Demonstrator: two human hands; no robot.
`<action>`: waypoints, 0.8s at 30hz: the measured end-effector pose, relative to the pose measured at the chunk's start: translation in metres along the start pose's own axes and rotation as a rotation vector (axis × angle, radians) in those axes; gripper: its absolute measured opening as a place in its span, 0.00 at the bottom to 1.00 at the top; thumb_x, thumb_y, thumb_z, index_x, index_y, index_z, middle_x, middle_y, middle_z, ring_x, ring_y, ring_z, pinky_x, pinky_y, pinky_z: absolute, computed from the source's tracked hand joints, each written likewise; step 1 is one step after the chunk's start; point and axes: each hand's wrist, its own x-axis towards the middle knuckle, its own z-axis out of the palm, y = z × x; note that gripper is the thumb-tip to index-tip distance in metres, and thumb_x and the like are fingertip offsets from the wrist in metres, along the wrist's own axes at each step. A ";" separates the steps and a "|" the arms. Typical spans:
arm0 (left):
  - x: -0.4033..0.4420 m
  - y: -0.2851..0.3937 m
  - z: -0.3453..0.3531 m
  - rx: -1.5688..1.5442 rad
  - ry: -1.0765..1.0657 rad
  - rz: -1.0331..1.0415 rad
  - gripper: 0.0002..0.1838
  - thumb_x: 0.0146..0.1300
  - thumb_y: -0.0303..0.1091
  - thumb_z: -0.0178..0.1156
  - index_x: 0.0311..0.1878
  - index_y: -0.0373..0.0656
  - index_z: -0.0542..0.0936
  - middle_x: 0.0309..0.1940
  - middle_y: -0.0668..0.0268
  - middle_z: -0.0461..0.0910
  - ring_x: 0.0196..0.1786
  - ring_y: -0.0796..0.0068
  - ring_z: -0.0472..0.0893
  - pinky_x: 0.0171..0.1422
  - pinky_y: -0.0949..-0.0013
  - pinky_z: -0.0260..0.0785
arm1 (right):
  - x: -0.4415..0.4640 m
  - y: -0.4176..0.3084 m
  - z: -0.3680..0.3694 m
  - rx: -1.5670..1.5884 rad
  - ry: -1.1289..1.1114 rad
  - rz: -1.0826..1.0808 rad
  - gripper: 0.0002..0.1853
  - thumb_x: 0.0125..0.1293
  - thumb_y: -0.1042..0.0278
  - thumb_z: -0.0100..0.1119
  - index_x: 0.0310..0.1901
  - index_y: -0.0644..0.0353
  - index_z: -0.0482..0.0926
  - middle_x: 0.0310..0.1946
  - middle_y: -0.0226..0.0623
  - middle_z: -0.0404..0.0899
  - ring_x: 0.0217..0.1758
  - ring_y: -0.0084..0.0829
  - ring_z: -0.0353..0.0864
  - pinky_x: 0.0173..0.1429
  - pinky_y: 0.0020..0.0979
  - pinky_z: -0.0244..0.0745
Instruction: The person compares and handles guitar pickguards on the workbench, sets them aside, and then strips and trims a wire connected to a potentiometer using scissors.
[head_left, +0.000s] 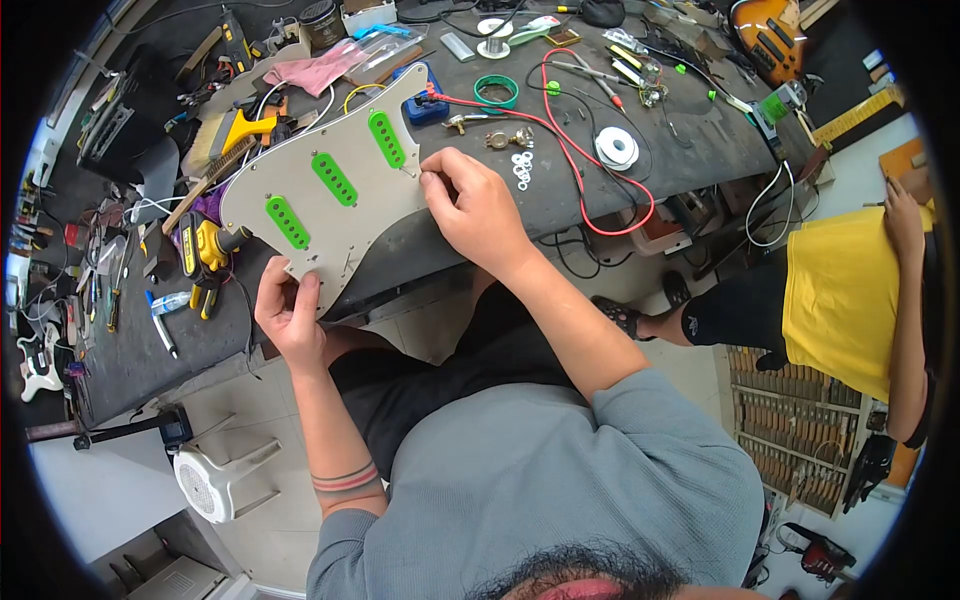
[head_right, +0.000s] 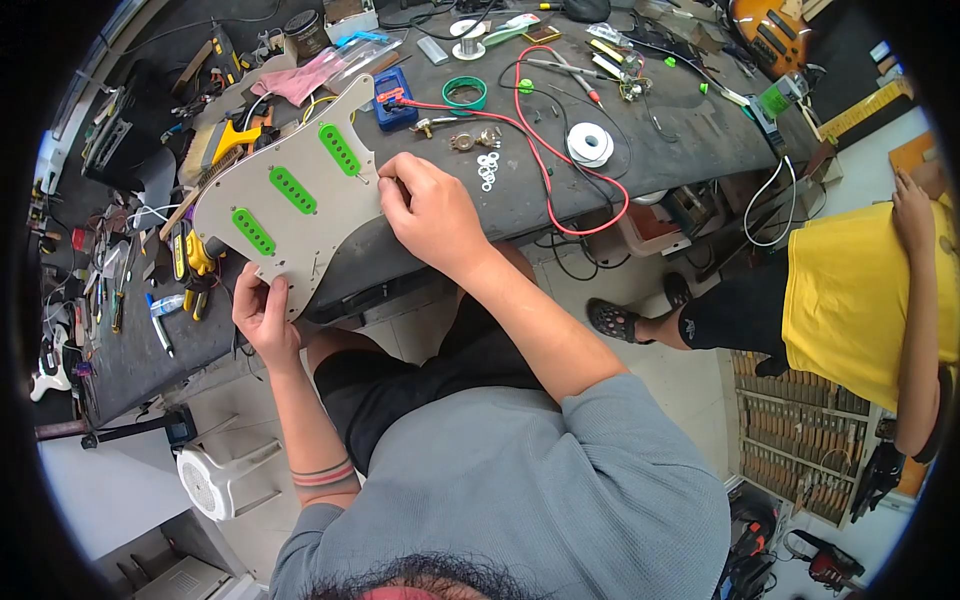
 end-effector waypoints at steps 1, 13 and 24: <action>0.000 0.000 0.000 0.003 0.000 0.000 0.14 0.76 0.19 0.69 0.62 0.30 0.85 0.62 0.60 0.87 0.60 0.73 0.84 0.71 0.68 0.72 | 0.000 0.000 0.000 0.001 -0.002 -0.001 0.06 0.81 0.71 0.65 0.49 0.66 0.85 0.37 0.43 0.86 0.37 0.38 0.86 0.45 0.39 0.79; 0.002 0.003 0.003 -0.003 -0.012 0.010 0.14 0.75 0.19 0.69 0.61 0.30 0.85 0.60 0.61 0.87 0.57 0.74 0.83 0.68 0.69 0.72 | 0.000 -0.002 0.000 -0.001 0.006 0.003 0.05 0.80 0.70 0.65 0.48 0.63 0.84 0.37 0.46 0.88 0.38 0.49 0.90 0.45 0.47 0.82; 0.001 0.003 0.003 0.001 0.016 0.006 0.12 0.76 0.19 0.69 0.60 0.31 0.85 0.59 0.61 0.87 0.57 0.75 0.83 0.67 0.69 0.71 | 0.000 0.001 0.001 0.000 0.005 -0.002 0.06 0.81 0.71 0.66 0.49 0.66 0.85 0.36 0.43 0.86 0.36 0.37 0.86 0.45 0.39 0.79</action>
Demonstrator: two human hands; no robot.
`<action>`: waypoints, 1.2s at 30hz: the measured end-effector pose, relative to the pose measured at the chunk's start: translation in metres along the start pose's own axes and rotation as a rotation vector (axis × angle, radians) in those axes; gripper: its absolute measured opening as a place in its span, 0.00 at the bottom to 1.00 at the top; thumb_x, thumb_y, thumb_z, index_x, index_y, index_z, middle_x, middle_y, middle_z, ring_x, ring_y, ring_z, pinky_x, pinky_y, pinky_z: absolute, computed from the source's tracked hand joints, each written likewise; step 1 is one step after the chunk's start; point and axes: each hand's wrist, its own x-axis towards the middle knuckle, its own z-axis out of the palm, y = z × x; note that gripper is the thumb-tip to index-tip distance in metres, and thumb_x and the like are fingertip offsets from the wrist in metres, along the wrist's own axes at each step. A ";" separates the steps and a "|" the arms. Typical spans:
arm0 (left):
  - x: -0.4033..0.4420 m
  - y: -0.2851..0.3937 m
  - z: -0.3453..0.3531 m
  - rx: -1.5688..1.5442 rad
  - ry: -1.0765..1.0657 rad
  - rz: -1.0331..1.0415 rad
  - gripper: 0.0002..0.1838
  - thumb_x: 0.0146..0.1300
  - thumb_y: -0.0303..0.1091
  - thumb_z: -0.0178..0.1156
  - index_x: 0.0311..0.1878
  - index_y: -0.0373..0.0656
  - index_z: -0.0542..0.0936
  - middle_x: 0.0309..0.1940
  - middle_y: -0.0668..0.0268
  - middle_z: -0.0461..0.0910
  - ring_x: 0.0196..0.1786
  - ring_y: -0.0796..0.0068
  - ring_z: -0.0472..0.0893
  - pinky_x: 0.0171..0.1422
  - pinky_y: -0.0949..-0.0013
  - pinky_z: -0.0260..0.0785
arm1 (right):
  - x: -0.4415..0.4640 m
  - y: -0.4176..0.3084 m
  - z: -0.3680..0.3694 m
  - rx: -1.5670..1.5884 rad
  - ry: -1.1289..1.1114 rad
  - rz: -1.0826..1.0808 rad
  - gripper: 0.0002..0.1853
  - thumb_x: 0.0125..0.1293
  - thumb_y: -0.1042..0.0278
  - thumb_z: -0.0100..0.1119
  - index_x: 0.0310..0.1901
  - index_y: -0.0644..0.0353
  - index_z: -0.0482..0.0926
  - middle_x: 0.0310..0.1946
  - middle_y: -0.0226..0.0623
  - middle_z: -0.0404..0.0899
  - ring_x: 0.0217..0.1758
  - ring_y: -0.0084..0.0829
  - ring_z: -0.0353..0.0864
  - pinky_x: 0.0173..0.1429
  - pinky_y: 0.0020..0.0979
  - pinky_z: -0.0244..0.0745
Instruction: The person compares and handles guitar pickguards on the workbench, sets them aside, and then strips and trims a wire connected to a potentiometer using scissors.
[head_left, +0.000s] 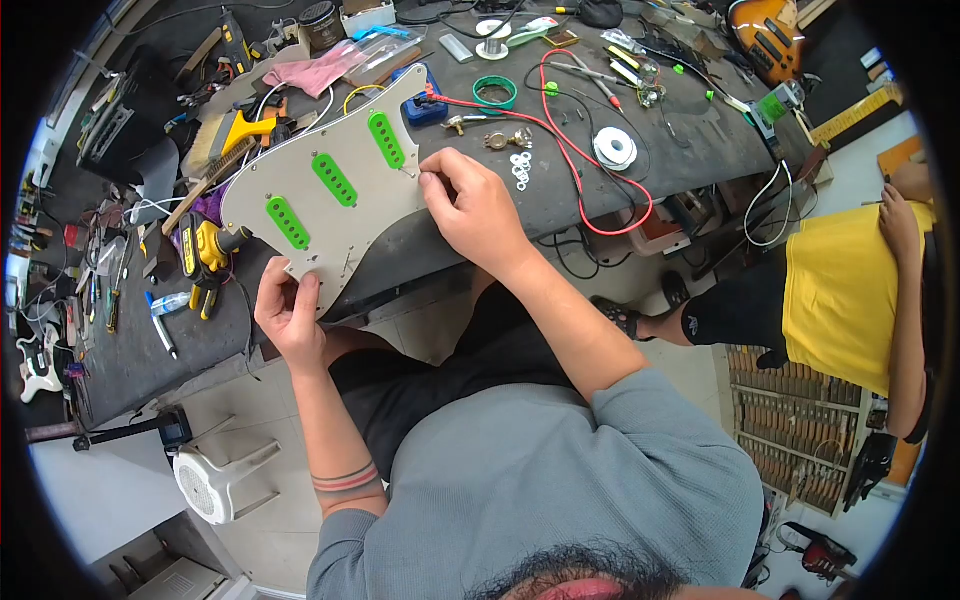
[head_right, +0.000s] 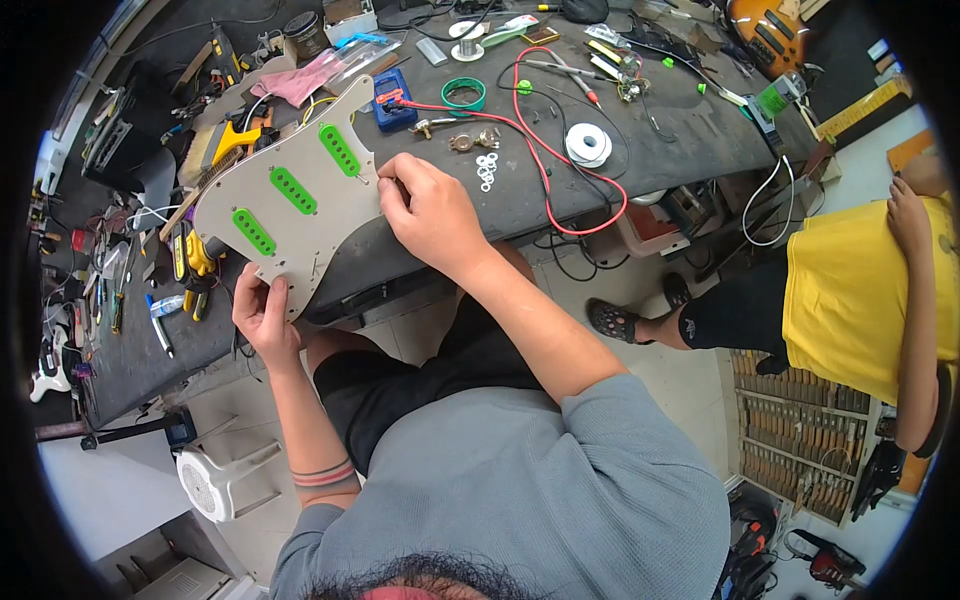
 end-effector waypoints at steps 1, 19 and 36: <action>0.000 -0.001 -0.001 -0.003 -0.004 -0.001 0.13 0.76 0.19 0.69 0.60 0.31 0.85 0.59 0.61 0.87 0.56 0.75 0.83 0.67 0.69 0.72 | 0.000 0.000 0.000 0.000 0.002 -0.004 0.06 0.81 0.71 0.66 0.49 0.66 0.85 0.36 0.43 0.86 0.36 0.37 0.86 0.45 0.39 0.79; 0.008 0.039 0.025 0.315 -0.001 0.052 0.11 0.68 0.23 0.79 0.50 0.36 0.86 0.37 0.65 0.82 0.39 0.76 0.78 0.45 0.68 0.71 | -0.004 0.010 0.002 0.246 -0.055 0.054 0.05 0.87 0.76 0.61 0.50 0.65 0.85 0.33 0.26 0.79 0.34 0.17 0.76 0.39 0.25 0.71; -0.008 0.167 -0.220 1.226 0.694 0.438 0.07 0.78 0.22 0.75 0.45 0.35 0.83 0.41 0.68 0.82 0.44 0.75 0.79 0.51 0.68 0.71 | -0.014 -0.018 0.016 -0.342 -0.165 -0.296 0.04 0.78 0.76 0.66 0.50 0.59 0.88 0.41 0.41 0.92 0.37 0.43 0.92 0.42 0.41 0.83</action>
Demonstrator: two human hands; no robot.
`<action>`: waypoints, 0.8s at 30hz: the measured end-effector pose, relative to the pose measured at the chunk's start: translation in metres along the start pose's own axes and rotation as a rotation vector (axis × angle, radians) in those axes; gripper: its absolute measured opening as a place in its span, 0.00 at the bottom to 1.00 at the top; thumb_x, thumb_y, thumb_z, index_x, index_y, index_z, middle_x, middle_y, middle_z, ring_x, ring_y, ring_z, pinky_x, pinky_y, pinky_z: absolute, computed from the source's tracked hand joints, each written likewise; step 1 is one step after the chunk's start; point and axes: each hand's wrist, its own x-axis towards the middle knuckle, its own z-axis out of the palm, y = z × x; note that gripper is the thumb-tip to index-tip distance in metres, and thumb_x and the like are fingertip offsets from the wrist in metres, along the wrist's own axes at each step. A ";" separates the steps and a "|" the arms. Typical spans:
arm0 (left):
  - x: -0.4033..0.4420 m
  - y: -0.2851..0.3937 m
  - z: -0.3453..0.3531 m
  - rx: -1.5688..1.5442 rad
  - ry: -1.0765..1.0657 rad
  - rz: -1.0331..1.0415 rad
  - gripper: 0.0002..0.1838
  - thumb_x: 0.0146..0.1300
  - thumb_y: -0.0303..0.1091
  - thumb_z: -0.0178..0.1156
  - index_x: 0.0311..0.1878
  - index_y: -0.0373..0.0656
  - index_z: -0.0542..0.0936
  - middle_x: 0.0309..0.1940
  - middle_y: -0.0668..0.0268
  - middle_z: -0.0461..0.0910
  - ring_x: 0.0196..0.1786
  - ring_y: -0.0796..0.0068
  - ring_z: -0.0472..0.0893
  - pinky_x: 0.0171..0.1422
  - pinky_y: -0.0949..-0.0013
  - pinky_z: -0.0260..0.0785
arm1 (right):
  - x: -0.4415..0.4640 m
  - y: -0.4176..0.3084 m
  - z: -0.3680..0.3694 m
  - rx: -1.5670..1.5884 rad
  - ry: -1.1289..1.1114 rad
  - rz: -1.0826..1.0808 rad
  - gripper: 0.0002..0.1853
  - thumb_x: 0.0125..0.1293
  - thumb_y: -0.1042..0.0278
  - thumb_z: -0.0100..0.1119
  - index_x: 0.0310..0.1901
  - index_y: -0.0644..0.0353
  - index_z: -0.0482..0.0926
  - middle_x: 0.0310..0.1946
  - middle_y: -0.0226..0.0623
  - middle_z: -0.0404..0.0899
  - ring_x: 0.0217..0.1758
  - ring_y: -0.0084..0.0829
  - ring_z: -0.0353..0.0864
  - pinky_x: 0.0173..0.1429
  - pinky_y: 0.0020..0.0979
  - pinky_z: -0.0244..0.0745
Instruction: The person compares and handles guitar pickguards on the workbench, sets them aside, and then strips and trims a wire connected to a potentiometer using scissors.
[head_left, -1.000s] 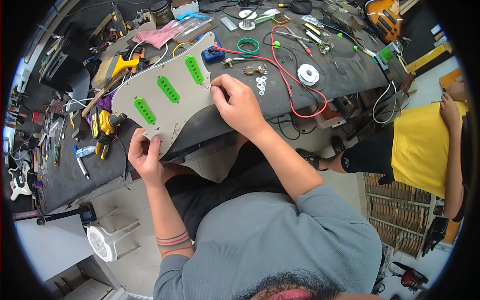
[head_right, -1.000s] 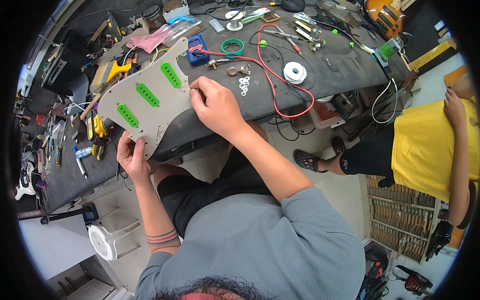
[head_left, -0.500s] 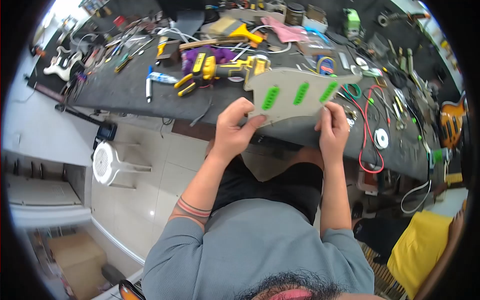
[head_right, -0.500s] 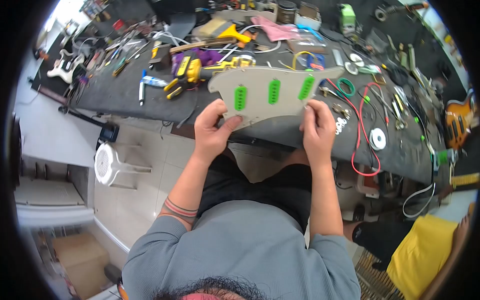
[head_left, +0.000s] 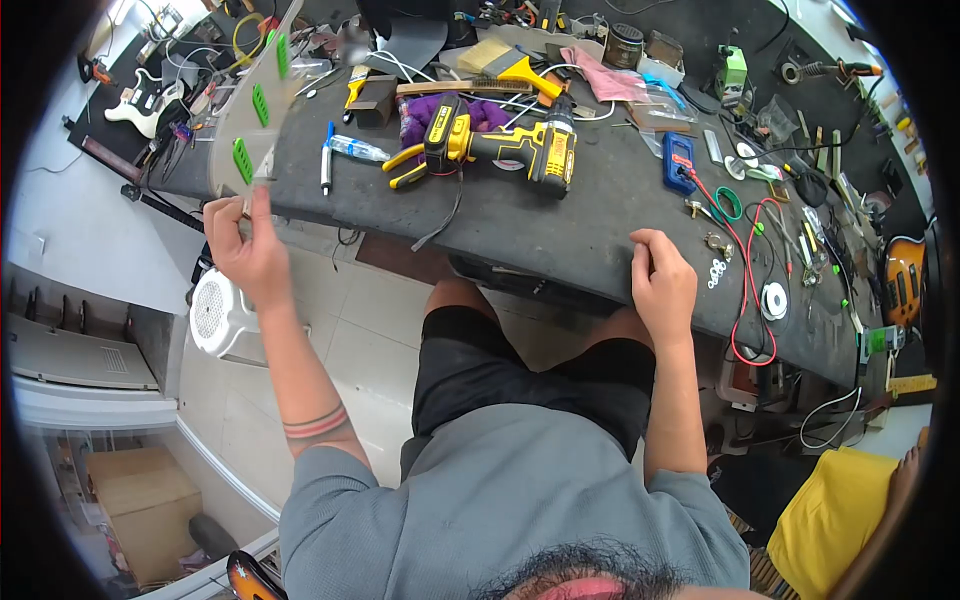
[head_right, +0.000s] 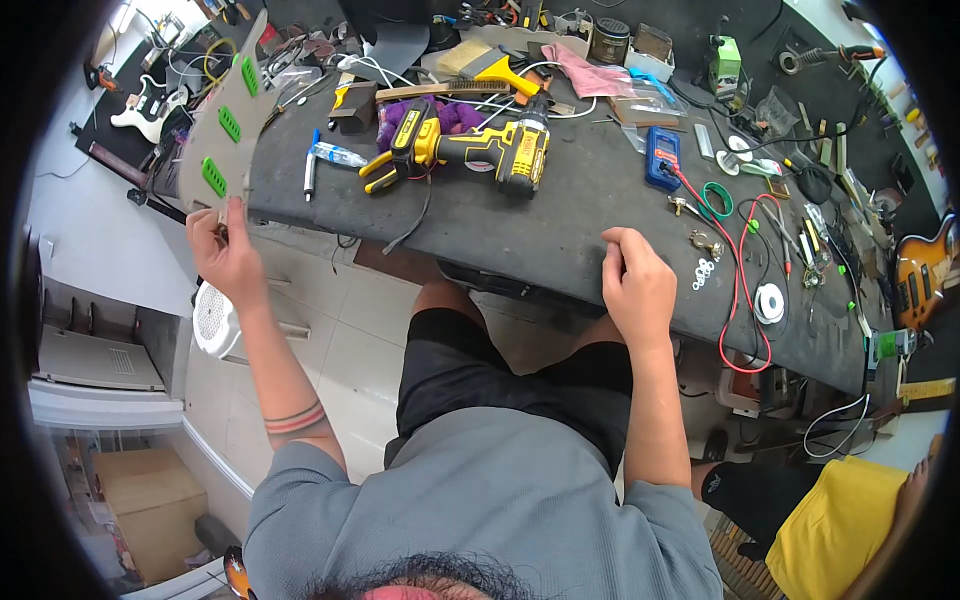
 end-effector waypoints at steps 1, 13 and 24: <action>0.002 -0.012 -0.003 0.037 -0.023 0.022 0.07 0.78 0.23 0.74 0.44 0.35 0.83 0.40 0.67 0.80 0.43 0.72 0.78 0.50 0.66 0.71 | 0.000 -0.001 0.001 0.001 -0.001 0.009 0.04 0.78 0.76 0.67 0.49 0.59 0.87 0.41 0.41 0.92 0.37 0.44 0.92 0.42 0.42 0.84; -0.002 -0.128 0.013 0.484 -0.315 0.300 0.05 0.72 0.19 0.67 0.45 0.36 0.81 0.45 0.56 0.79 0.53 0.48 0.81 0.61 0.47 0.77 | -0.001 0.004 0.003 -0.041 0.017 -0.020 0.05 0.75 0.77 0.67 0.49 0.57 0.87 0.41 0.42 0.92 0.37 0.49 0.92 0.41 0.45 0.84; 0.004 -0.157 0.040 0.566 -0.462 0.357 0.03 0.69 0.19 0.65 0.43 0.37 0.82 0.45 0.54 0.79 0.54 0.47 0.81 0.61 0.46 0.77 | 0.000 0.000 0.004 -0.044 0.011 0.001 0.06 0.75 0.77 0.67 0.49 0.57 0.87 0.42 0.42 0.92 0.37 0.48 0.92 0.42 0.44 0.84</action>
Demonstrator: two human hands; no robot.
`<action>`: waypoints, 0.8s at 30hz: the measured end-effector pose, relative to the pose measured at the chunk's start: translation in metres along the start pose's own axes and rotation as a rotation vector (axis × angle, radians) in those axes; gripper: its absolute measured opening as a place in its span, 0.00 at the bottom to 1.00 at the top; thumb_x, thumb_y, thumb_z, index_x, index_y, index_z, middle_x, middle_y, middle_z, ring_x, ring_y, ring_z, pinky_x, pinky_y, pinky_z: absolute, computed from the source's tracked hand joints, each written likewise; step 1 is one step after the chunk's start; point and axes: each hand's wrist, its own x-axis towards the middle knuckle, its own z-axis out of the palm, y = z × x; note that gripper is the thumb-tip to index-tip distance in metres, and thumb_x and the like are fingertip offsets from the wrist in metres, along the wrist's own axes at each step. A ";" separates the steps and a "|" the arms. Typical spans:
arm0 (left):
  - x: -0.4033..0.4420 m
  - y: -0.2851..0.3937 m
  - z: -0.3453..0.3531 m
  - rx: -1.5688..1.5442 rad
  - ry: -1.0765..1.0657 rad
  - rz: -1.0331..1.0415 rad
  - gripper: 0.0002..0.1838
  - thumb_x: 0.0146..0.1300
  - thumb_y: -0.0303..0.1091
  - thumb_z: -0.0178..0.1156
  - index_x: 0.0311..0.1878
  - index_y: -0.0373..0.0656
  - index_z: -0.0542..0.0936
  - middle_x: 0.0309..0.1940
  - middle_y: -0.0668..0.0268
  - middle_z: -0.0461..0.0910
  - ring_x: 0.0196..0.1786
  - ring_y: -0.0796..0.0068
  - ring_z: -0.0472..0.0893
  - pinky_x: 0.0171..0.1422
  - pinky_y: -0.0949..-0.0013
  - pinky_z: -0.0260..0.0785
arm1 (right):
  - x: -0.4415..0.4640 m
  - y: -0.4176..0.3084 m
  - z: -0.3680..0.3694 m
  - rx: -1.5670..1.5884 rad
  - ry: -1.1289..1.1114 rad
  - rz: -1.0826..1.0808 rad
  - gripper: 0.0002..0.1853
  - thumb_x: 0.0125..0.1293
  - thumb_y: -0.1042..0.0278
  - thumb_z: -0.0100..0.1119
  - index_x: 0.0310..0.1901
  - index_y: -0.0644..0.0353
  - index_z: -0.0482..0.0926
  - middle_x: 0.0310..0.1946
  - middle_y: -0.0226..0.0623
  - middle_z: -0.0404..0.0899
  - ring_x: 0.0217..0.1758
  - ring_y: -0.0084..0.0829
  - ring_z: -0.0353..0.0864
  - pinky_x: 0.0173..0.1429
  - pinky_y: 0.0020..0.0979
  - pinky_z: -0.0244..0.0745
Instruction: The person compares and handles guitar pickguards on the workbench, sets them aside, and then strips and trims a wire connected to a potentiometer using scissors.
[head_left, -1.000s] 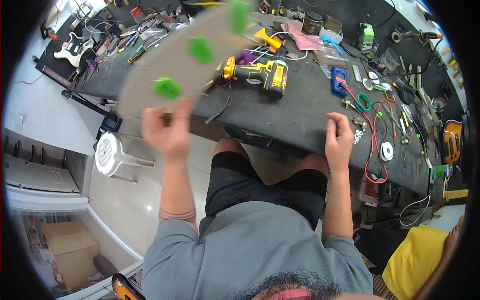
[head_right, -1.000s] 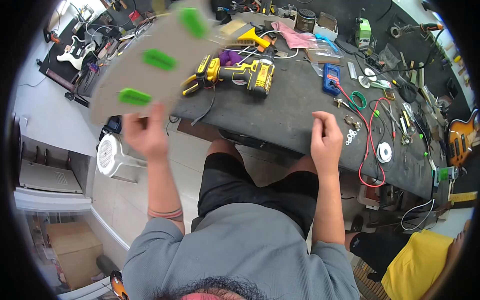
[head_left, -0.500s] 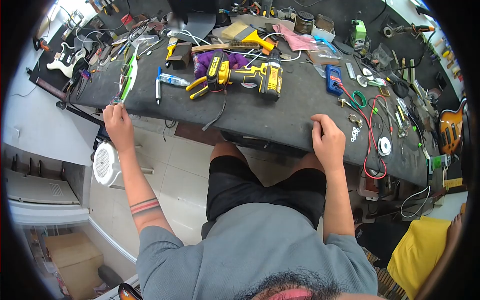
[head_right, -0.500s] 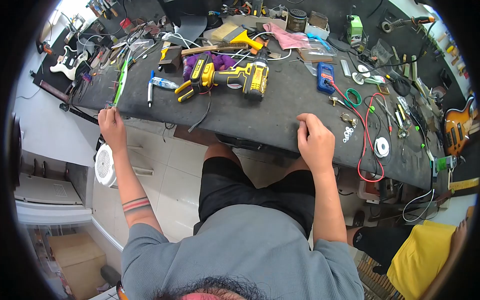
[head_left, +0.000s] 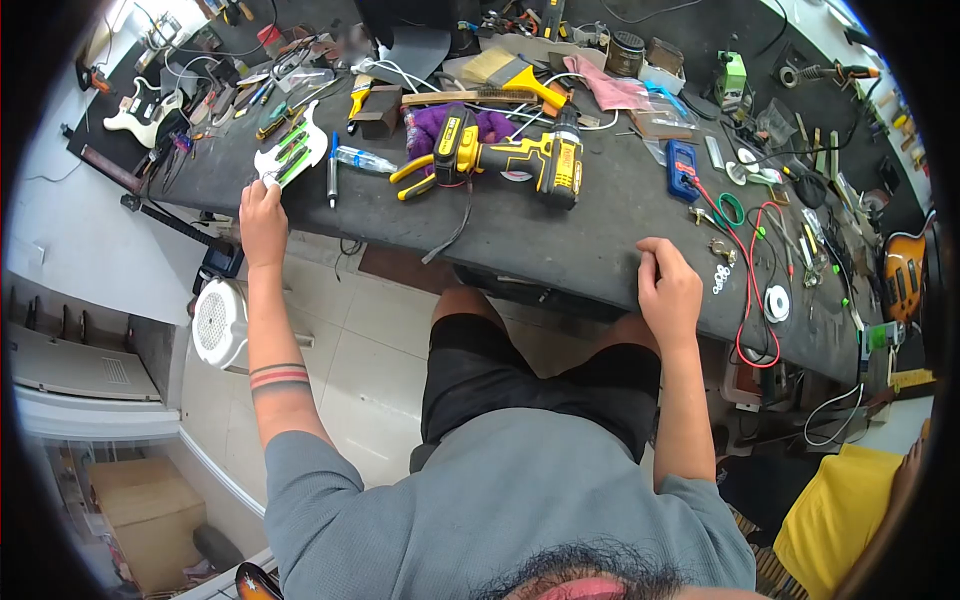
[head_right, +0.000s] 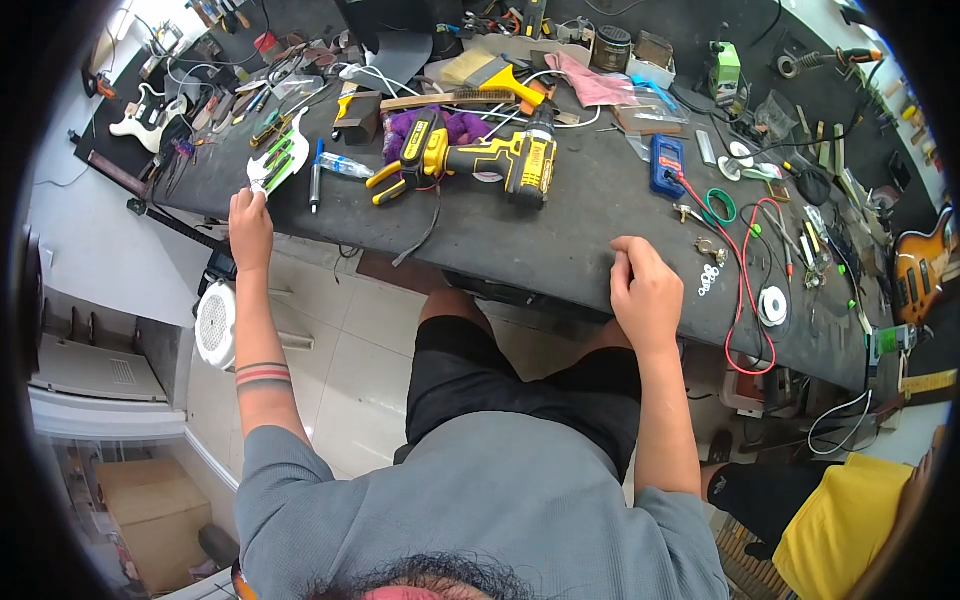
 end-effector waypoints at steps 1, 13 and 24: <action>-0.002 -0.004 0.005 0.011 -0.014 0.000 0.03 0.69 0.20 0.66 0.43 0.38 0.84 0.46 0.55 0.80 0.55 0.47 0.81 0.62 0.46 0.78 | 0.000 0.000 0.001 0.010 -0.003 -0.009 0.06 0.75 0.77 0.67 0.49 0.56 0.88 0.42 0.42 0.92 0.37 0.48 0.92 0.42 0.44 0.85; -0.003 -0.036 0.045 0.008 -0.208 -0.015 0.15 0.72 0.18 0.59 0.58 0.32 0.87 0.59 0.44 0.84 0.63 0.39 0.81 0.68 0.42 0.77 | -0.006 0.012 -0.002 0.013 -0.013 -0.022 0.07 0.74 0.72 0.66 0.50 0.56 0.85 0.45 0.39 0.92 0.44 0.48 0.94 0.47 0.49 0.88; 0.018 -0.048 0.032 -0.062 -0.514 -0.045 0.18 0.63 0.12 0.66 0.56 0.33 0.80 0.57 0.47 0.81 0.63 0.36 0.80 0.68 0.40 0.74 | -0.009 0.015 -0.005 0.067 0.020 -0.031 0.06 0.73 0.73 0.68 0.48 0.55 0.84 0.43 0.37 0.92 0.43 0.47 0.93 0.46 0.48 0.88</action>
